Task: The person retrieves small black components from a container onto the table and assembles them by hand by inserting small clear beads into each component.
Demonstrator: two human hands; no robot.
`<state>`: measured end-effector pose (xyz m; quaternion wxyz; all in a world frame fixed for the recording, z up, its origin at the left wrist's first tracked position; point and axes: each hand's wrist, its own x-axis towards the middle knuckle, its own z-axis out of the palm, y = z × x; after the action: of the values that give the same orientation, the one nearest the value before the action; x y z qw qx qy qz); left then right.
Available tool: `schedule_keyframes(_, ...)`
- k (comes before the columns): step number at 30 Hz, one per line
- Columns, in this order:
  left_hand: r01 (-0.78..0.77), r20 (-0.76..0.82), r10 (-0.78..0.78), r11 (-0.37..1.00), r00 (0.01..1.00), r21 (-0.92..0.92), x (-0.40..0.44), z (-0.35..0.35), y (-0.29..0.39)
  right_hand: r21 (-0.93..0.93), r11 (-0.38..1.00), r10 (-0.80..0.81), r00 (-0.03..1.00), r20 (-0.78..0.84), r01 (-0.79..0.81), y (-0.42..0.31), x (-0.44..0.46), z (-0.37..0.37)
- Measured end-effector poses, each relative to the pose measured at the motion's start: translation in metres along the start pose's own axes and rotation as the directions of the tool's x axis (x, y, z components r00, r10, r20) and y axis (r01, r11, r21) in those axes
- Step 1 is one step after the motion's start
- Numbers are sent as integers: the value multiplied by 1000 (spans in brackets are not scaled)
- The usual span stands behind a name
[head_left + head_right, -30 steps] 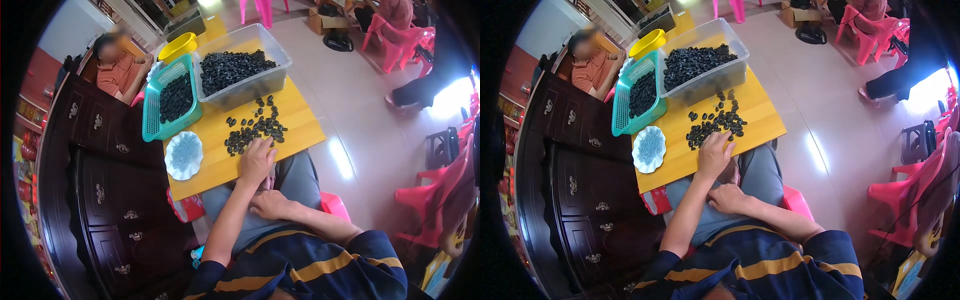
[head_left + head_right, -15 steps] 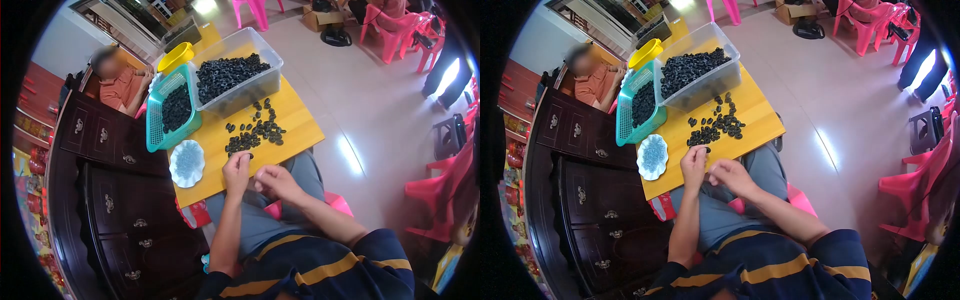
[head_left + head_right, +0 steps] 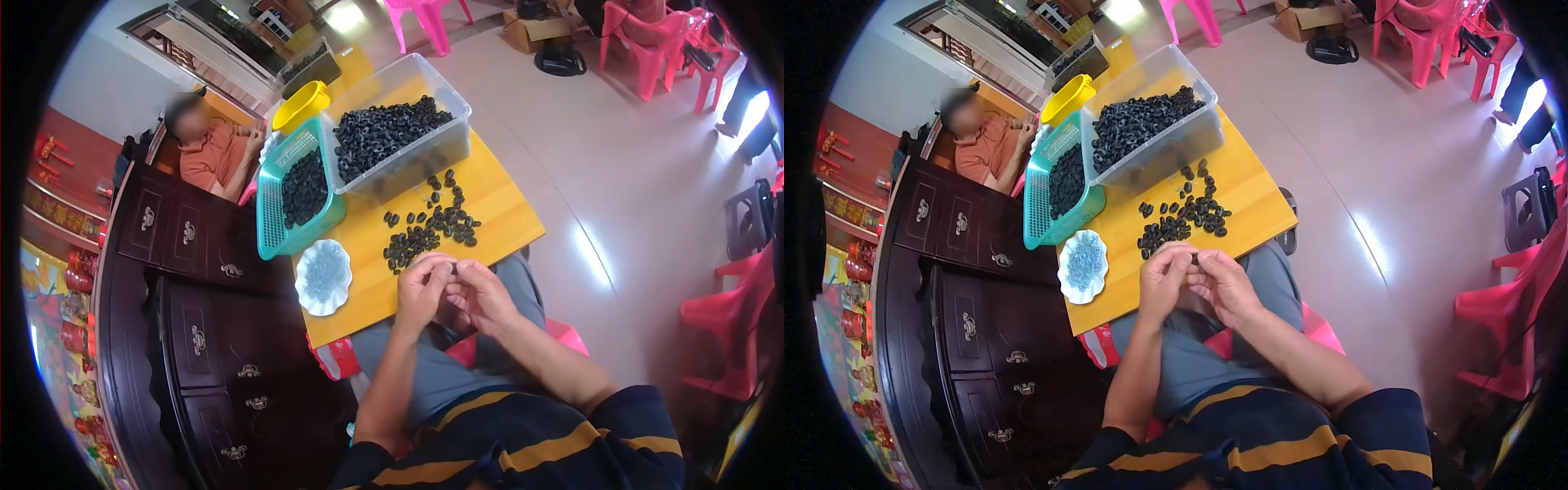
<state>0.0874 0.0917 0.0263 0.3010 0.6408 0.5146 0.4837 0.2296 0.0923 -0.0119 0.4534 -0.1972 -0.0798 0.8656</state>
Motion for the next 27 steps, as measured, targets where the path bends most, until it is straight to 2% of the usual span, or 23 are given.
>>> schedule_keyframes(2,230,17,-230,962,973,-149,15,-8,-3,-7,1000,5,1000,-28,-5,-1,-1,1)
schedule_keyframes(5,231,-111,-224,971,968,56,56,-24,-25,-25,999,41,998,-49,-42,1,-2,2)
schedule_keyframes(6,147,-157,-119,973,980,178,69,-30,-41,-35,997,70,997,-43,-71,2,-3,1)
schedule_keyframes(8,84,-150,-30,925,988,371,92,-39,-54,-40,997,64,998,-27,-65,3,-4,1)
schedule_keyframes(9,9,-125,49,904,991,427,102,-42,-62,-42,995,84,996,-32,-85,3,-4,1)
schedule_keyframes(10,3,-115,51,905,992,425,110,-44,-71,-45,993,105,994,-38,-106,4,-4,1)
schedule_keyframes(13,-171,35,202,712,979,681,128,-46,-87,-55,992,111,993,-41,-113,3,-4,2)
schedule_keyframes(16,-217,93,221,647,971,730,135,-41,-97,-61,989,134,990,-38,-136,1,-4,2)
schedule_keyframes(22,-194,120,161,601,980,775,138,-38,-110,-58,986,154,987,-45,-156,-3,-5,5)
schedule_keyframes(27,-226,148,185,545,972,807,140,-39,-108,-57,983,169,984,-51,-172,-3,-6,6)
